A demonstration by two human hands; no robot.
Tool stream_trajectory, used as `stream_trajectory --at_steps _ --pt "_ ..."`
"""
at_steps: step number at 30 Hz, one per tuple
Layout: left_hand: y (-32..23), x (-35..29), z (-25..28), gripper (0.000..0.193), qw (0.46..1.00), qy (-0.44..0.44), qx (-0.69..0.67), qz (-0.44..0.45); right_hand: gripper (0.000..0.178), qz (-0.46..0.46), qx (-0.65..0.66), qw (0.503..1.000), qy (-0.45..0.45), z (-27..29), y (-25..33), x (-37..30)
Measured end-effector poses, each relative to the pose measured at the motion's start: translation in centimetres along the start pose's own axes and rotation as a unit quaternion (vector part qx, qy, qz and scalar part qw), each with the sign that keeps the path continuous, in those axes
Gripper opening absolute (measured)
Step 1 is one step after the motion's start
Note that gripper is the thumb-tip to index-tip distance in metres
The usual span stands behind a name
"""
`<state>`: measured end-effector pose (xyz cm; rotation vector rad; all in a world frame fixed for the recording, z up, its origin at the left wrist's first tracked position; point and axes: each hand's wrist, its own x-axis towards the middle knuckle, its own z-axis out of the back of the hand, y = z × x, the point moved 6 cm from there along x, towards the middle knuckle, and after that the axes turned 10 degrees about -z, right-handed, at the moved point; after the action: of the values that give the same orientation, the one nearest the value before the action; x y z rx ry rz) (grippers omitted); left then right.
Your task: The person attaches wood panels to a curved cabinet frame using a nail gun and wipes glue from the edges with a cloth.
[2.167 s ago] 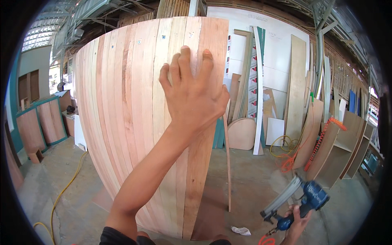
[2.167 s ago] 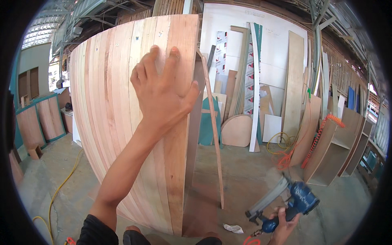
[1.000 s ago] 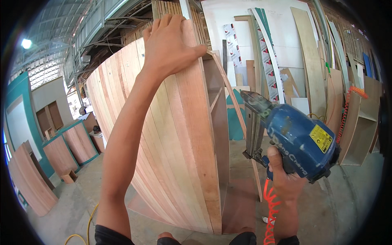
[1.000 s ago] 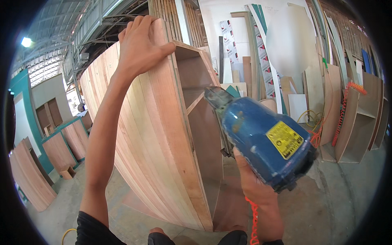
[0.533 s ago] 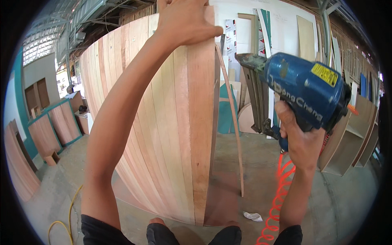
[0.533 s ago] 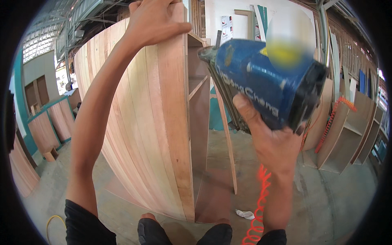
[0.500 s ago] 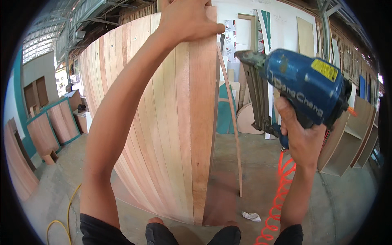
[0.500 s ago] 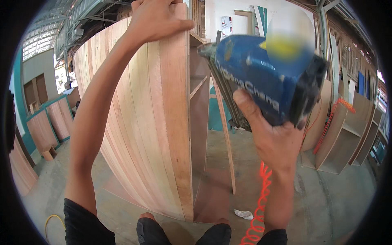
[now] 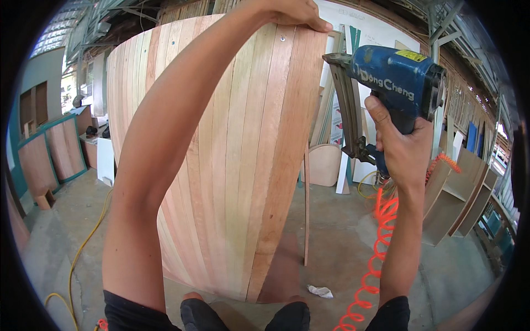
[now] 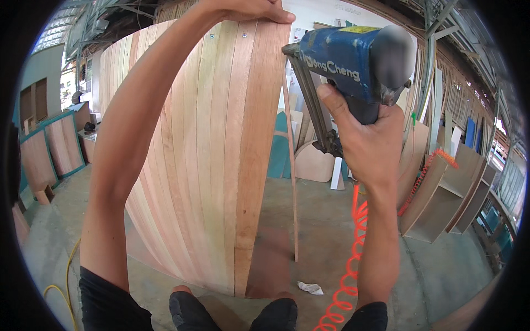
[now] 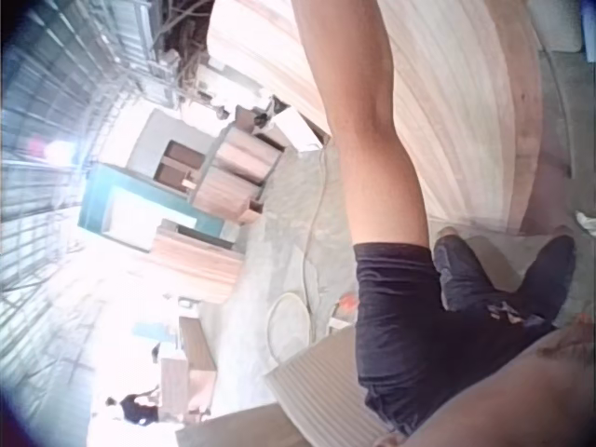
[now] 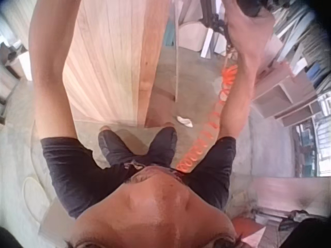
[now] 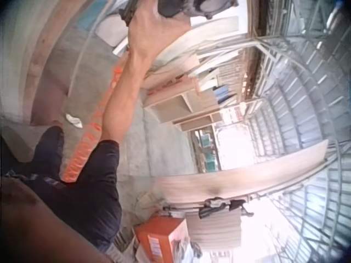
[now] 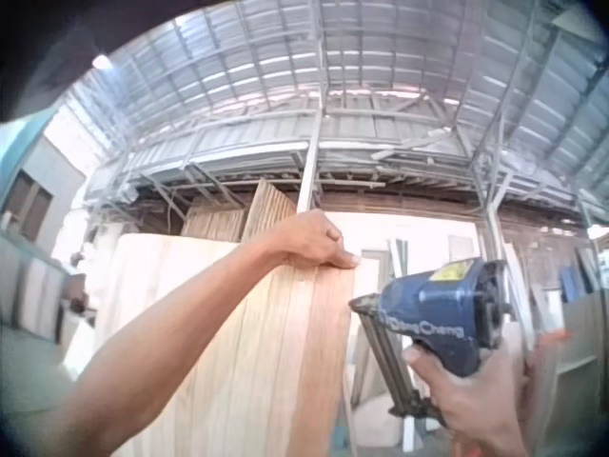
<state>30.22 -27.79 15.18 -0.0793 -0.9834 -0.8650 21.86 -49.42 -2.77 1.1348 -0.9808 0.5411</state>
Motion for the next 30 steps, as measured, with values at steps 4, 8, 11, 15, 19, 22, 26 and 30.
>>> stream_trajectory --at_steps 4,8,11,15,19,22,26,30 --pt "0.8 -0.7 0.2 0.045 0.995 0.020 -0.093 0.033 0.030 -0.012 -0.020 1.000 -0.007 -0.1 0.1 0.3" --pt "1.2 -0.3 0.3 0.043 0.994 0.042 -0.091 0.032 0.033 -0.008 -0.043 0.999 0.006 -0.4 0.9 1.3" --pt "1.4 0.0 0.4 0.039 0.998 0.031 -0.052 -0.016 0.034 -0.003 -0.061 0.998 0.008 -1.0 1.4 1.7" --pt "1.4 0.3 0.2 0.037 0.998 0.039 -0.044 -0.037 0.037 0.018 -0.077 0.997 -0.008 -0.9 1.1 2.4" --pt "1.3 0.0 -0.3 0.037 0.997 0.039 -0.064 -0.002 0.041 -0.001 -0.125 0.992 0.003 -0.3 1.7 3.1" --pt "1.2 -0.1 0.0 0.035 0.997 0.013 -0.072 -0.020 0.042 0.010 -0.135 0.991 0.009 -0.2 2.4 3.4" --pt "1.3 -0.2 -0.1 0.033 0.995 -0.009 -0.090 -0.033 0.043 0.001 -0.150 0.988 0.021 -0.2 2.5 3.7" --pt "1.0 0.0 -0.7 0.033 0.997 -0.005 -0.061 -0.038 0.042 0.018 -0.156 0.988 0.001 -0.4 2.8 3.0"
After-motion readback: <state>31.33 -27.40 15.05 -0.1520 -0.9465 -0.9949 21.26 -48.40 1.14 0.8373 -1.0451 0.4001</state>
